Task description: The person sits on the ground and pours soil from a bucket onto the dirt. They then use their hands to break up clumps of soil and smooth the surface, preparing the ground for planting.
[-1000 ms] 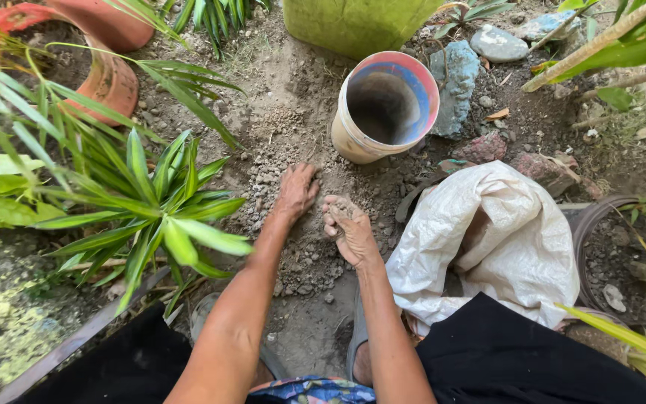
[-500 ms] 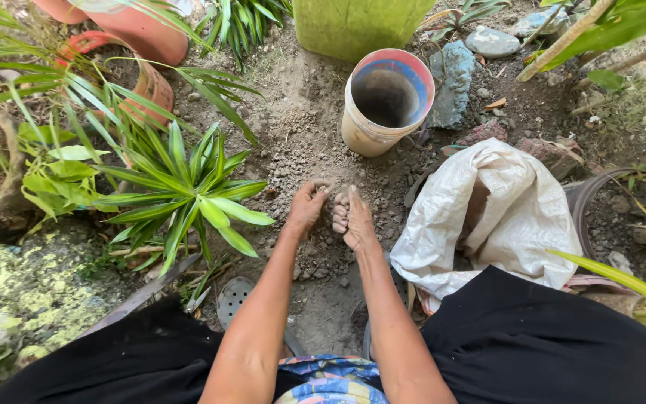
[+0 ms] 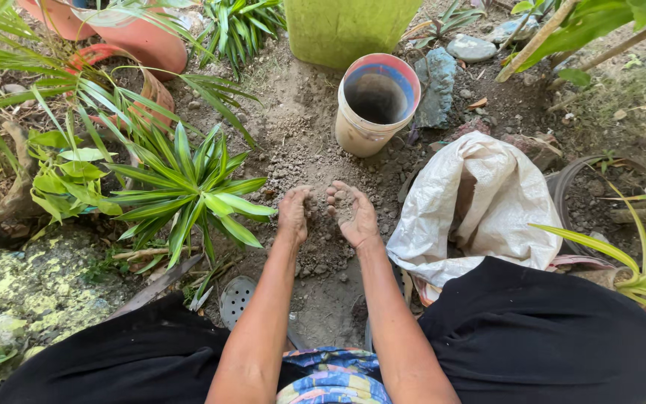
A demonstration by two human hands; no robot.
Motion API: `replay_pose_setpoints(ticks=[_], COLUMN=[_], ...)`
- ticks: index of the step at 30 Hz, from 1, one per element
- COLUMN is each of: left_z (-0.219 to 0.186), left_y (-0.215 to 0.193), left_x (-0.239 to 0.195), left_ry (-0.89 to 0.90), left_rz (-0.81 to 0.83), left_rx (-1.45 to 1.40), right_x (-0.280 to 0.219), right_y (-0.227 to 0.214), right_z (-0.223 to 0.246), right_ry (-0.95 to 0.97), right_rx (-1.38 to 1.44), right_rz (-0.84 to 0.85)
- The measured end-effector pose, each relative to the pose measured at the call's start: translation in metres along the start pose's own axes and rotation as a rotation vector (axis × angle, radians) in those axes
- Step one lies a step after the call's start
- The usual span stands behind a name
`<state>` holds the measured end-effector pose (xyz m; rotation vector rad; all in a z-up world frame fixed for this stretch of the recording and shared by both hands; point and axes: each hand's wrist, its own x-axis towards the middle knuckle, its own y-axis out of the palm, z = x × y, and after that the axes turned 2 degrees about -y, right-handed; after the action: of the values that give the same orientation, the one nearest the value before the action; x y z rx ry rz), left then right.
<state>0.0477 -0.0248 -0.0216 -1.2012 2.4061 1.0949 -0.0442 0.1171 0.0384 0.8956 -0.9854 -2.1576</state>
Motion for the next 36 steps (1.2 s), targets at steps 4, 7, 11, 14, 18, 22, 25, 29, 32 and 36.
replay_pose_setpoints(ticks=[4,7,11,14,18,22,25,29,32,36], left_z=[-0.011,-0.043,-0.084,-0.099,-0.109,-0.145,-0.176,-0.152,-0.074,-0.018], left_y=[0.011,0.027,0.064,0.080,0.088,0.097,0.097,0.069,0.040,-0.013], left_x=[-0.007,-0.029,-0.055,-0.066,-0.060,-0.029,-0.002,0.016,0.038,0.089], left_ry=[-0.159,0.579,0.443,0.530,0.158,0.412,0.607,0.597,0.456,0.596], left_rz=[0.045,0.133,0.417,0.463,0.434,0.420,0.147,-0.195,-0.250,-0.291], left_rx=[0.468,1.208,1.194,1.312,1.455,1.561,0.277,0.766,0.925,1.177], right_x=[-0.004,-0.007,-0.007,-0.003,0.001,0.011,0.004,0.000,0.000,0.016], right_y=[-0.004,-0.002,0.005,0.005,-0.008,-0.030,-0.052,-0.075,-0.102,-0.144], right_z=[0.005,0.011,0.024,0.036,0.041,0.025,0.005,-0.008,-0.024,-0.021], right_ry=[-0.015,0.014,0.091,0.099,0.101,0.040,-0.174,-0.495,-0.563,-0.617], right_rx=[-0.157,-0.219,-0.340,-0.491,-0.716,-0.983,-1.146,-1.469,-1.474,-1.522], right_rz=[-0.140,-0.098,0.014,0.087,0.054,-0.103,-0.056,-0.353,-0.565,-0.616])
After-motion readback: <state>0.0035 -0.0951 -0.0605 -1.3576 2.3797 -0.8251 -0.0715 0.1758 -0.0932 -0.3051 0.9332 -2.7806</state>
